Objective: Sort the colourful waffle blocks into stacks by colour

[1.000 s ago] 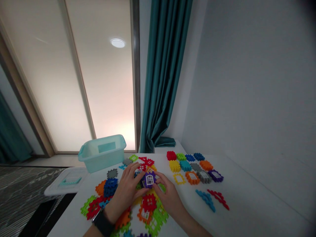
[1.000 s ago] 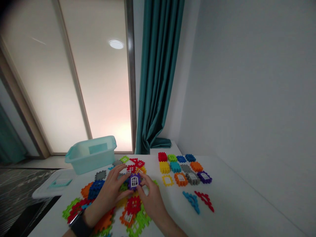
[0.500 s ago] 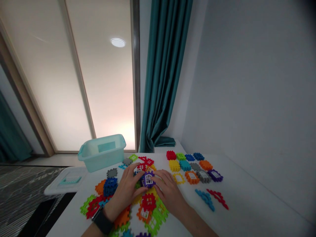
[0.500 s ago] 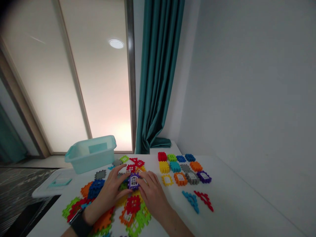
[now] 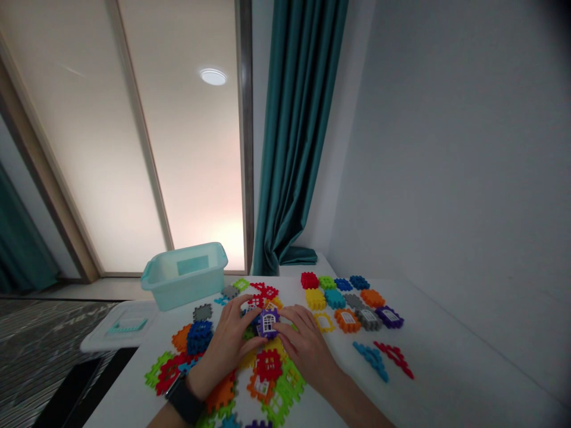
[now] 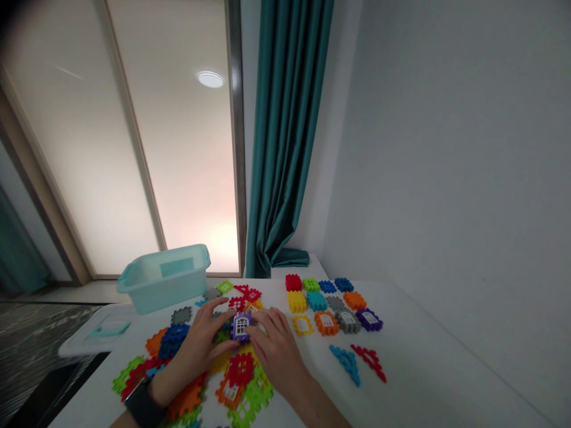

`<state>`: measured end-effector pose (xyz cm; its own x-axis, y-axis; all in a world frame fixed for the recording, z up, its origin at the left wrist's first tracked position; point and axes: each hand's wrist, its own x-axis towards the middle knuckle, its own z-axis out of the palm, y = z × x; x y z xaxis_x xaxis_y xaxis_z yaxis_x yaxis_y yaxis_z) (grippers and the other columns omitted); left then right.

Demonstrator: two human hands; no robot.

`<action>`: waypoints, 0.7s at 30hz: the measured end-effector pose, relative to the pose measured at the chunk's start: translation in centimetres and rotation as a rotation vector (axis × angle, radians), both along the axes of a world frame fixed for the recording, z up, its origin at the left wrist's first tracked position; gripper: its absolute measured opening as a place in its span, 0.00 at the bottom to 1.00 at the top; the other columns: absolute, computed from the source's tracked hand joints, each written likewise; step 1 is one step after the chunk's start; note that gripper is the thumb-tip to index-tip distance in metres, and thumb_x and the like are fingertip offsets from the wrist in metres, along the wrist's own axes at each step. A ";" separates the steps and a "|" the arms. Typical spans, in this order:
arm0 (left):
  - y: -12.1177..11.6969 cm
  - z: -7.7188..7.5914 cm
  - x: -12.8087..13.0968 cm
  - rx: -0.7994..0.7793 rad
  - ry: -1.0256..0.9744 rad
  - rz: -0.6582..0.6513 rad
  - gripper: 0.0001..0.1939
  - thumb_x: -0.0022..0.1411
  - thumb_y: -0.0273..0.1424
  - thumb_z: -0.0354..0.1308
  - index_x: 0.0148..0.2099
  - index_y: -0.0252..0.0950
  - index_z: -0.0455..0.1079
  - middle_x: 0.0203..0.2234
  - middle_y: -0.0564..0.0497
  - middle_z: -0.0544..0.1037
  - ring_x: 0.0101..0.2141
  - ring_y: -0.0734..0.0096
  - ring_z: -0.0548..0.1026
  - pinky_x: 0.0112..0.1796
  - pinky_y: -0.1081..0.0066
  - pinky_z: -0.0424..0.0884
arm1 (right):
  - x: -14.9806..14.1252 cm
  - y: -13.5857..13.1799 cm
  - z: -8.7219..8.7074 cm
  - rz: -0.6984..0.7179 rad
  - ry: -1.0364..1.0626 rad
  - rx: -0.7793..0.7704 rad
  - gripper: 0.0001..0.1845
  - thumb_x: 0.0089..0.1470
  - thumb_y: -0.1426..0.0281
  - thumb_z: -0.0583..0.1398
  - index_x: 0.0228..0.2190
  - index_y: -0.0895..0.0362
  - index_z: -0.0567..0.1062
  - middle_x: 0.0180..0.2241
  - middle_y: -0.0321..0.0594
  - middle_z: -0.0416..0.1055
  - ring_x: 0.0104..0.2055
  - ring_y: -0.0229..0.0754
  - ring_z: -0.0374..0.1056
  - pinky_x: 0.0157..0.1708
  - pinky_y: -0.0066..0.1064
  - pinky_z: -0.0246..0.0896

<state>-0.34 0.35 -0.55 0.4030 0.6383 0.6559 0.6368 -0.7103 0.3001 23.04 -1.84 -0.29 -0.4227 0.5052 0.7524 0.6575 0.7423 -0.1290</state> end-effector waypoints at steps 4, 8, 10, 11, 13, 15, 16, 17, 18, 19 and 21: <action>0.3 -0.3 0.2 -0.110 -0.136 -0.050 0.24 0.60 0.44 0.67 0.56 0.43 0.71 0.56 0.39 0.67 0.57 0.46 0.67 0.56 0.45 0.68 | 0.4 0.1 0.1 -0.003 -0.020 0.039 0.15 0.63 0.78 0.57 0.47 0.49 0.76 0.50 0.43 0.76 0.54 0.48 0.71 0.59 0.55 0.62; 0.2 0.0 0.5 -0.260 -0.244 -0.134 0.22 0.60 0.46 0.67 0.52 0.42 0.73 0.52 0.42 0.68 0.54 0.50 0.69 0.55 0.49 0.68 | 0.6 0.0 0.4 0.071 0.005 0.031 0.16 0.64 0.76 0.57 0.48 0.46 0.76 0.48 0.39 0.79 0.54 0.46 0.71 0.61 0.54 0.60; 0.0 0.4 0.6 -0.315 -0.278 -0.168 0.18 0.62 0.46 0.64 0.48 0.40 0.74 0.50 0.43 0.69 0.53 0.52 0.69 0.55 0.51 0.68 | 0.4 -0.1 0.4 0.104 0.101 -0.037 0.14 0.64 0.75 0.57 0.47 0.47 0.78 0.45 0.39 0.80 0.52 0.46 0.72 0.59 0.51 0.62; -0.1 0.6 0.6 -0.335 -0.289 -0.176 0.16 0.64 0.46 0.62 0.46 0.40 0.74 0.49 0.43 0.69 0.52 0.54 0.69 0.56 0.52 0.67 | 0.2 -0.1 0.5 0.105 0.184 -0.103 0.13 0.64 0.73 0.58 0.45 0.48 0.79 0.43 0.40 0.80 0.51 0.47 0.73 0.57 0.49 0.65; -0.4 1.1 0.7 -0.362 -0.301 -0.181 0.14 0.68 0.44 0.56 0.40 0.39 0.73 0.47 0.44 0.70 0.51 0.56 0.70 0.56 0.55 0.67 | -0.2 -0.2 0.5 0.094 0.384 -0.305 0.09 0.63 0.69 0.59 0.40 0.52 0.81 0.40 0.43 0.80 0.46 0.48 0.74 0.51 0.44 0.69; -0.5 1.5 0.8 -0.380 -0.304 -0.184 0.15 0.71 0.42 0.52 0.37 0.39 0.73 0.46 0.45 0.71 0.49 0.58 0.70 0.55 0.58 0.68 | -0.7 -0.2 0.6 0.117 0.569 -0.566 0.11 0.61 0.63 0.61 0.36 0.55 0.81 0.37 0.44 0.80 0.42 0.48 0.75 0.46 0.41 0.71; -0.5 1.6 0.8 -0.389 -0.306 -0.190 0.16 0.72 0.42 0.51 0.36 0.39 0.72 0.45 0.45 0.71 0.49 0.59 0.71 0.54 0.59 0.68 | -0.9 -0.2 0.6 0.152 0.645 -0.692 0.14 0.60 0.59 0.61 0.35 0.56 0.81 0.36 0.44 0.81 0.41 0.48 0.76 0.44 0.41 0.71; -0.6 1.8 0.9 -0.399 -0.310 -0.197 0.17 0.72 0.42 0.51 0.35 0.39 0.72 0.44 0.45 0.72 0.48 0.59 0.71 0.53 0.59 0.69 | -1.0 -0.2 0.7 0.195 0.712 -0.800 0.17 0.59 0.56 0.62 0.35 0.57 0.81 0.35 0.43 0.81 0.40 0.49 0.76 0.44 0.40 0.71; -0.6 1.9 0.9 -0.410 -0.314 -0.206 0.18 0.72 0.43 0.50 0.35 0.38 0.72 0.44 0.45 0.72 0.47 0.60 0.71 0.53 0.60 0.69 | -1.2 -0.2 0.7 0.235 0.770 -0.884 0.19 0.58 0.54 0.62 0.35 0.57 0.81 0.35 0.43 0.81 0.39 0.49 0.76 0.43 0.40 0.71; -0.6 1.9 1.0 -0.423 -0.320 -0.215 0.19 0.72 0.43 0.50 0.34 0.38 0.71 0.44 0.45 0.72 0.47 0.60 0.71 0.52 0.61 0.69 | -1.2 -0.2 0.7 0.268 0.817 -0.944 0.20 0.57 0.52 0.63 0.35 0.58 0.81 0.35 0.43 0.81 0.39 0.49 0.76 0.42 0.40 0.71; -0.7 2.1 1.1 -0.446 -0.331 -0.229 0.20 0.73 0.44 0.49 0.33 0.38 0.70 0.43 0.46 0.72 0.46 0.61 0.71 0.52 0.61 0.70 | -1.2 -0.2 0.8 0.295 0.867 -1.009 0.21 0.55 0.52 0.64 0.35 0.58 0.81 0.35 0.43 0.81 0.39 0.49 0.75 0.42 0.39 0.70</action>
<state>0.77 -0.33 1.52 0.3830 0.8017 0.4588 0.3040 -0.5784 0.7570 21.79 -2.05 0.48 -0.1949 0.9623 0.1895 -0.0769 0.1777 -0.9811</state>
